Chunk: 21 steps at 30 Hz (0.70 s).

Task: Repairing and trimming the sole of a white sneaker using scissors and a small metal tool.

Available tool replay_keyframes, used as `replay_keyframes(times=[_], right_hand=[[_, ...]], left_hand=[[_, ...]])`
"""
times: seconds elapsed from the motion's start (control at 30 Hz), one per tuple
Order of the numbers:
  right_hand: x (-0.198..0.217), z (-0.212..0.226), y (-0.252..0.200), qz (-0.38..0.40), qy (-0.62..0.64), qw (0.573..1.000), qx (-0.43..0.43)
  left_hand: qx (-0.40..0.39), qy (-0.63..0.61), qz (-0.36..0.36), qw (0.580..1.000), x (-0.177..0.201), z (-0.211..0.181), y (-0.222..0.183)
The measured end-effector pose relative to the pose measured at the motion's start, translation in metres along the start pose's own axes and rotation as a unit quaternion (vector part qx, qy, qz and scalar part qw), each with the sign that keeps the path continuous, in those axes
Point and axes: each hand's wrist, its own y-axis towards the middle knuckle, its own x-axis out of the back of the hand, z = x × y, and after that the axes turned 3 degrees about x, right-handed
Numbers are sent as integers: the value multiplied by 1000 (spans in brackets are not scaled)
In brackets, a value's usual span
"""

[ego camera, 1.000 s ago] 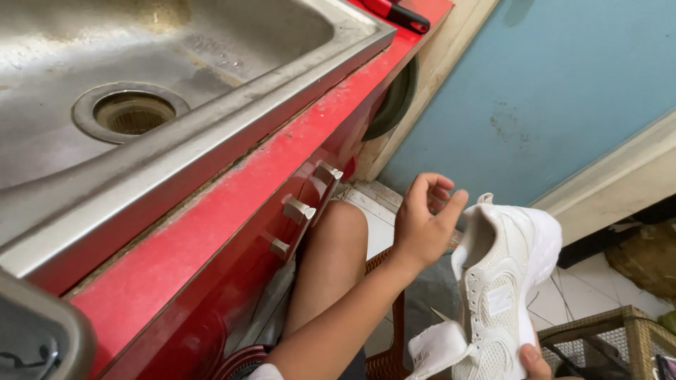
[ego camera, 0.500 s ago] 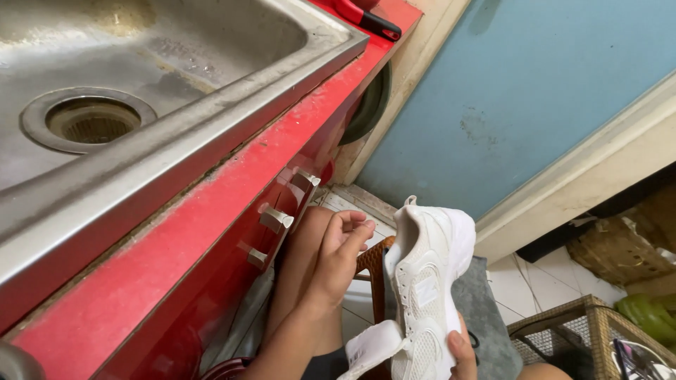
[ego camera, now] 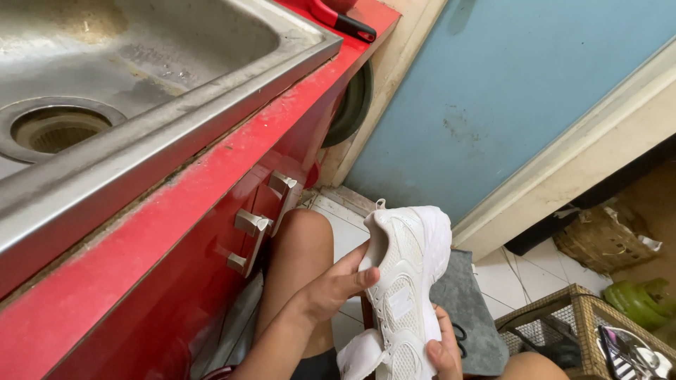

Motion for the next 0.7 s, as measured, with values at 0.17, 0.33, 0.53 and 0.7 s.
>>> replay_keyframes(times=[0.17,0.33,0.53,0.7], right_hand=[[-50,34,13,86,-26,996,-7],[-90,51,-4,105,-1,994,19],[-100,61,17,201,-67,975,67],[-110,52,23,240,-71,965,81]], left_hand=[[-47,40,31,998,4,-7,0],[-90,20,29,995,12,-2,3],[-135,-28,-18,990,21,21,7],[-129,-144,-65,979,9,10,0]])
